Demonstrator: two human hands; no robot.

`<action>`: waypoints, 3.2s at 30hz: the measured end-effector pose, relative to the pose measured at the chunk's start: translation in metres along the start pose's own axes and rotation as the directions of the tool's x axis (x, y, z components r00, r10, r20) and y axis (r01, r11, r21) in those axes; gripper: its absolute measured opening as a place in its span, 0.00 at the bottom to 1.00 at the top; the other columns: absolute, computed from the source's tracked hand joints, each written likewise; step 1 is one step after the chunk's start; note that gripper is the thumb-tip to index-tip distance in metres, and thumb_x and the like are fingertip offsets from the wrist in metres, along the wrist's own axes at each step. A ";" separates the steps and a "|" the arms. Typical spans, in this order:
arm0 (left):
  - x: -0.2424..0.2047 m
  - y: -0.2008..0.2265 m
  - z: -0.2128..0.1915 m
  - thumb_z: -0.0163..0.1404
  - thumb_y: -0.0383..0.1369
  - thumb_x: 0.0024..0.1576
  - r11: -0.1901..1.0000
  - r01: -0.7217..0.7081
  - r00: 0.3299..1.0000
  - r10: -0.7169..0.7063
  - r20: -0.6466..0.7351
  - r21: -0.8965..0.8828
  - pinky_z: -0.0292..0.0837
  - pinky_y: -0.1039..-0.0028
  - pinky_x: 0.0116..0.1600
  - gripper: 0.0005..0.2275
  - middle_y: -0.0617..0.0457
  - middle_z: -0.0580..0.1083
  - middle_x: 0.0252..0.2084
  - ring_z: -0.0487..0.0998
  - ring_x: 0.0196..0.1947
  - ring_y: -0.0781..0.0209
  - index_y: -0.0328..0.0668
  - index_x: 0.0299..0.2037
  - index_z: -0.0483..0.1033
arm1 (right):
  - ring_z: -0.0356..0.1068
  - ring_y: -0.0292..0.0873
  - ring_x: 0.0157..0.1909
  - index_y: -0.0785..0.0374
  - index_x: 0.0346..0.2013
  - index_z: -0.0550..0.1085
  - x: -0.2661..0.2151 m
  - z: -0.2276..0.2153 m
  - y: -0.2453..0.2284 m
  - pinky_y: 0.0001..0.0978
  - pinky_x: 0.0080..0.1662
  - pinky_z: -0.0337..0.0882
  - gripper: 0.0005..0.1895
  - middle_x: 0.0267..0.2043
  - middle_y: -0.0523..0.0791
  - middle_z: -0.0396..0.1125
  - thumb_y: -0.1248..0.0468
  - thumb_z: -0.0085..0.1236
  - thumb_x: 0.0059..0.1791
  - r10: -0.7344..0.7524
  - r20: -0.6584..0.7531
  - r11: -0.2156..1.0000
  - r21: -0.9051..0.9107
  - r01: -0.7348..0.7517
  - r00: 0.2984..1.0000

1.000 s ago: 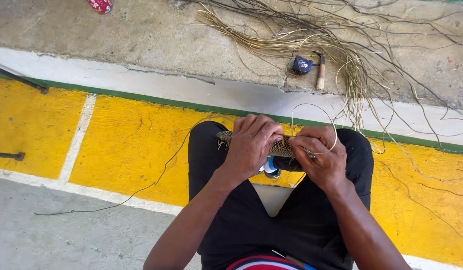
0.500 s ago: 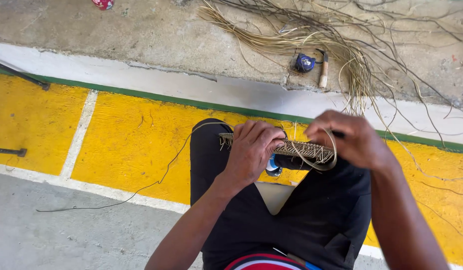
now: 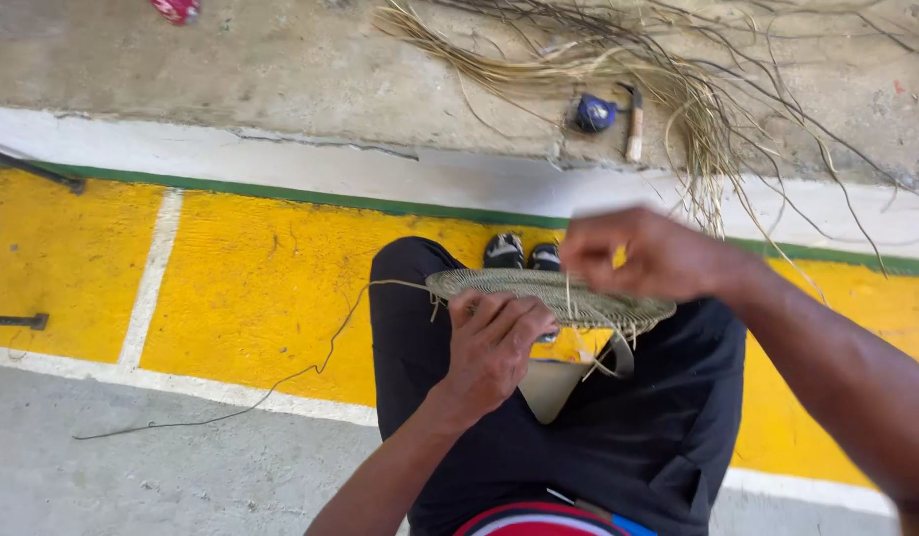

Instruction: The person is weaving a circular plate or basket base using straw or similar natural fibers.

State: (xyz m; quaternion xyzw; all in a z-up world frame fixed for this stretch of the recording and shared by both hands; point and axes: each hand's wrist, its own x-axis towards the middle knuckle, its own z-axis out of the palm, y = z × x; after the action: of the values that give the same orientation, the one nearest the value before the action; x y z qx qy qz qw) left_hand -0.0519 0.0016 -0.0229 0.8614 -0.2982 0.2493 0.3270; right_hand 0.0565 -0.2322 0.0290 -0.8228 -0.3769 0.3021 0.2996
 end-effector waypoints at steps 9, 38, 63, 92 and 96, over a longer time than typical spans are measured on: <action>0.015 0.007 -0.008 0.59 0.31 0.61 0.999 -0.010 0.999 0.012 -0.037 0.050 0.58 0.64 0.57 0.12 0.61 0.76 0.43 0.75 0.45 0.63 0.46 0.51 0.71 | 0.75 0.40 0.49 0.64 0.47 0.79 -0.058 0.050 -0.010 0.33 0.50 0.75 0.12 0.45 0.46 0.76 0.67 0.59 0.50 0.190 -0.482 0.950 0.312 -0.035 0.855; 0.051 0.002 0.014 0.57 0.35 0.62 1.000 0.010 0.991 -0.011 0.132 0.009 0.59 0.62 0.56 0.05 0.62 0.73 0.41 0.71 0.45 0.61 0.47 0.43 0.75 | 0.75 0.40 0.48 0.67 0.43 0.73 -0.058 0.065 -0.021 0.31 0.51 0.75 0.05 0.43 0.50 0.73 0.77 0.54 0.54 0.032 -0.827 0.976 0.147 0.160 0.562; 0.055 -0.006 0.009 0.54 0.27 0.55 0.992 -0.086 0.980 0.068 0.188 0.091 0.59 0.61 0.57 0.15 0.62 0.72 0.42 0.70 0.48 0.59 0.51 0.53 0.80 | 0.69 0.38 0.26 0.63 0.41 0.76 -0.106 0.011 -0.068 0.36 0.34 0.76 0.07 0.26 0.43 0.69 0.64 0.53 0.61 0.096 -0.945 0.674 0.292 0.678 0.311; 0.044 -0.018 0.011 0.53 0.29 0.61 0.992 -0.122 0.973 0.123 0.196 -0.012 0.58 0.62 0.60 0.15 0.64 0.77 0.47 0.72 0.49 0.63 0.52 0.57 0.78 | 0.71 0.47 0.48 0.59 0.40 0.76 -0.028 0.111 -0.021 0.40 0.49 0.70 0.15 0.44 0.46 0.70 0.73 0.70 0.43 -0.062 -0.945 0.992 -0.093 -0.083 0.322; 0.043 -0.017 0.010 0.52 0.28 0.59 0.990 -0.143 0.966 0.139 0.216 -0.001 0.59 0.63 0.60 0.16 0.64 0.78 0.48 0.72 0.49 0.63 0.49 0.58 0.77 | 0.73 0.45 0.49 0.59 0.40 0.76 -0.030 0.106 -0.017 0.39 0.51 0.73 0.14 0.45 0.45 0.72 0.73 0.70 0.43 -0.056 -0.935 0.997 -0.073 -0.035 0.351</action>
State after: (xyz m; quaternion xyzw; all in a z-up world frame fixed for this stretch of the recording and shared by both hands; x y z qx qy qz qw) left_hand -0.0078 -0.0105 -0.0096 0.8623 -0.3906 0.1793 0.2679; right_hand -0.0437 -0.2188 -0.0181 -0.8572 -0.1560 -0.2375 0.4296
